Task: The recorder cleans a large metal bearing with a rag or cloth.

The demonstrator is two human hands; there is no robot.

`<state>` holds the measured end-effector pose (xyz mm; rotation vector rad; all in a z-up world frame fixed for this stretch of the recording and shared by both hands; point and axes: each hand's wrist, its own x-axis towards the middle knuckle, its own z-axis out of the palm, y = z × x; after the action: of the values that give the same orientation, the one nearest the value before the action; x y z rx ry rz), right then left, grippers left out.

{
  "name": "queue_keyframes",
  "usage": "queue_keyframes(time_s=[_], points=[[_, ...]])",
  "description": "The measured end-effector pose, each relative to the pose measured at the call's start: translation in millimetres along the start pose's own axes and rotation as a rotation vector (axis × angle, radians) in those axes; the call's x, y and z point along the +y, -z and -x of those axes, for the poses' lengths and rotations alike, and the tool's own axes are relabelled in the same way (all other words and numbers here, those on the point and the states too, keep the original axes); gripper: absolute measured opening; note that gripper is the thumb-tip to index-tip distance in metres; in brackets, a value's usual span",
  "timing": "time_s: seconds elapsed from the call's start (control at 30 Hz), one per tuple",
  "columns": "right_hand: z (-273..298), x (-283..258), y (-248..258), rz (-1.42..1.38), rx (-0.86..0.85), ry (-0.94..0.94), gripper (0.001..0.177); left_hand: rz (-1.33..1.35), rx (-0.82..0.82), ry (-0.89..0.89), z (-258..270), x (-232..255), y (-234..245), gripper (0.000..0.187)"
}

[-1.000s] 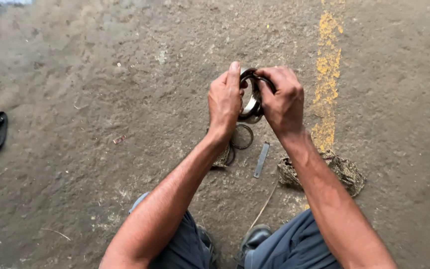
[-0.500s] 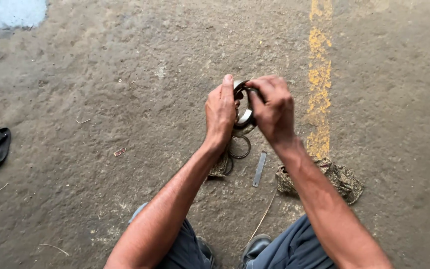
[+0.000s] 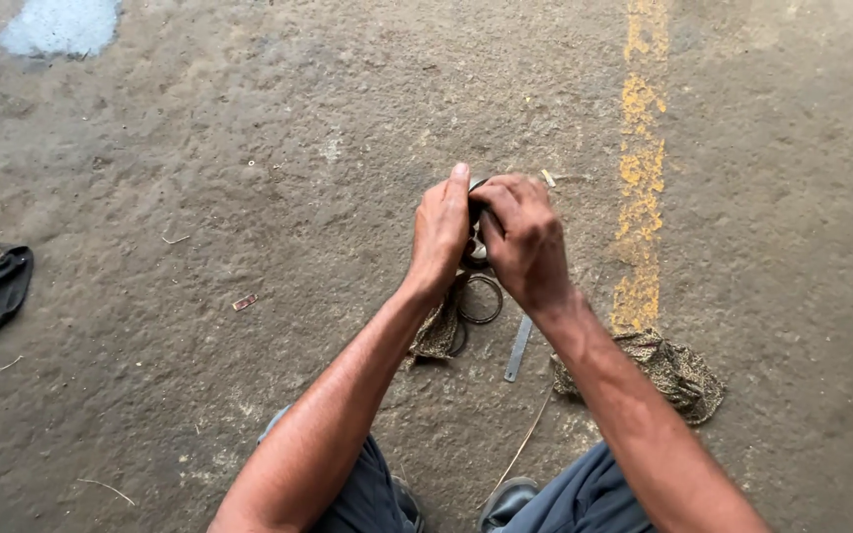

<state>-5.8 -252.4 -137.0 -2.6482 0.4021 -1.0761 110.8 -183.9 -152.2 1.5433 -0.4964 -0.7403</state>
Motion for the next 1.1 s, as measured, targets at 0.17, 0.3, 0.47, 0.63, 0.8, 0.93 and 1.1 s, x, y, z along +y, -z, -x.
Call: queue_keyframes(time_s=[0.17,0.3,0.47,0.63,0.8,0.93,1.1], points=[[2.4,22.7,0.2,0.017,-0.021,-0.159,0.009,0.015,0.002,0.086,-2.3,3.4,-0.3,0.057],[0.0,18.8,5.2,0.027,-0.002,-0.334,0.008,0.178,0.002,0.007,-6.4,-8.0,-7.5,0.058],[0.4,18.3,16.7,0.042,0.076,-0.208,0.009,0.385,-0.044,0.128,1.4,-2.6,-19.4,0.053],[7.2,40.7,24.2,0.076,-0.006,-0.369,0.008,0.547,-0.024,0.122,-3.2,5.0,-22.8,0.055],[5.7,29.8,51.5,-0.002,-0.147,-0.781,0.009,0.791,-0.011,0.223,-10.2,-3.6,-45.1,0.057],[13.6,32.0,74.0,0.023,0.133,-0.475,0.008,0.787,-0.115,0.243,-1.8,-1.8,-70.5,0.057],[16.8,34.0,87.2,-0.111,0.219,-0.63,0.011,0.692,-0.171,0.272,18.0,-0.1,-92.8,0.054]])
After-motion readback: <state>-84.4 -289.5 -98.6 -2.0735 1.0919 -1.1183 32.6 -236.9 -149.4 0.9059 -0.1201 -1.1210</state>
